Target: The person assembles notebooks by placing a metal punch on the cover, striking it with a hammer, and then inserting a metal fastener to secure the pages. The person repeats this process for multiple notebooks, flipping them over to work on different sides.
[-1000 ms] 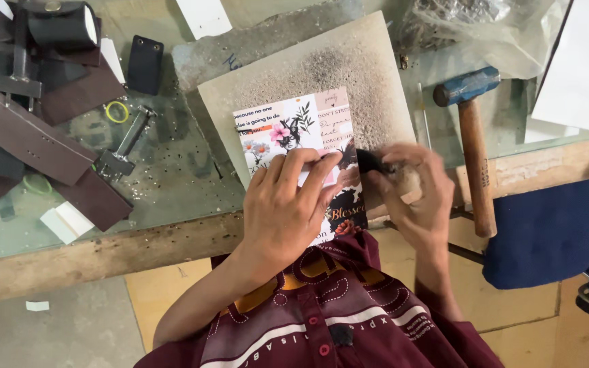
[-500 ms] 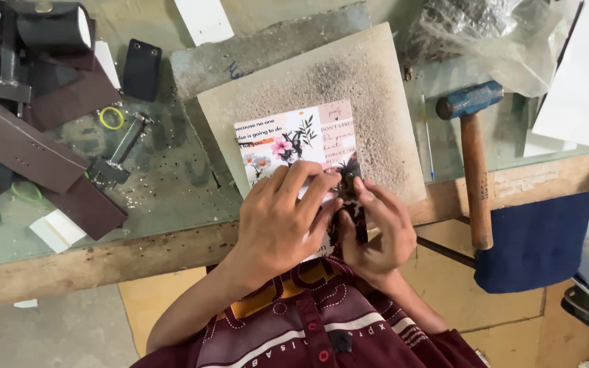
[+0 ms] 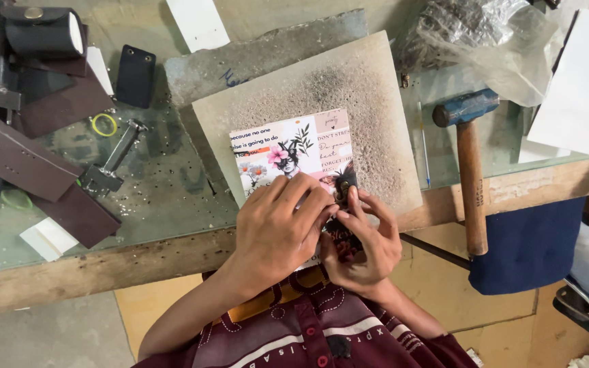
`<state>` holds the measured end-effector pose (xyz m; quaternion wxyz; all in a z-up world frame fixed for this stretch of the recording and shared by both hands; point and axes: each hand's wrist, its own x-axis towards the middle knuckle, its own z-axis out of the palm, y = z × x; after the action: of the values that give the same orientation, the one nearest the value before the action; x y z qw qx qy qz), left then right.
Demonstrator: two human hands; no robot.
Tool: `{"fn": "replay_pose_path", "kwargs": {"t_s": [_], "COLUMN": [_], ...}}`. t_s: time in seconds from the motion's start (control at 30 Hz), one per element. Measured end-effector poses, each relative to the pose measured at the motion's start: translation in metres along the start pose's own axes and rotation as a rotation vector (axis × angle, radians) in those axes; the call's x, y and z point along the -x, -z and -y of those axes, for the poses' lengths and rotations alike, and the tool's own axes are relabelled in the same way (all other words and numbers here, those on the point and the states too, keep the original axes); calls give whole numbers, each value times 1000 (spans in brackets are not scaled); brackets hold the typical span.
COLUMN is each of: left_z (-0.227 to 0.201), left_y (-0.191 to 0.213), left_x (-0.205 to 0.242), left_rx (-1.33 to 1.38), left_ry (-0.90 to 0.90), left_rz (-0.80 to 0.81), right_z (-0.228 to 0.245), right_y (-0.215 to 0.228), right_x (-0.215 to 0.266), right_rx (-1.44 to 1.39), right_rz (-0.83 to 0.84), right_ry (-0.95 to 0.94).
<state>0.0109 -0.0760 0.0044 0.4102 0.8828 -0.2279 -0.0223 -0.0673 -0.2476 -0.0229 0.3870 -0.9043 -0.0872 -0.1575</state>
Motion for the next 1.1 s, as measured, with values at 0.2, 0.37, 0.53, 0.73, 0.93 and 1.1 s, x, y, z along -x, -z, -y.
{"fn": "replay_pose_path", "kwargs": {"t_s": [0.2,0.37,0.53,0.73,0.93,1.1], "left_z": [1,3,3,3,2,1], "left_y": [0,-9,-11,-11,-3,-3], "left_x": [2,4,9,3,2,0], "left_rx": [-8,-45,-61,-49,-20,-14], "left_ry": [-7,-9,16,-3,-18,-9], "left_rz": [15,11,6,8,-3,-3], "right_z": [4,-18,-20,-8,-7,-9], "right_y": [-1,7,5,3,8,6], "right_x": [0,3,16,15,14,22], "right_rx": [124,-38,72,32,50,138], "right_rz": [12,-42,-63,-22,33,123], "right_ry": [22,-77,13,4,19,79]}}
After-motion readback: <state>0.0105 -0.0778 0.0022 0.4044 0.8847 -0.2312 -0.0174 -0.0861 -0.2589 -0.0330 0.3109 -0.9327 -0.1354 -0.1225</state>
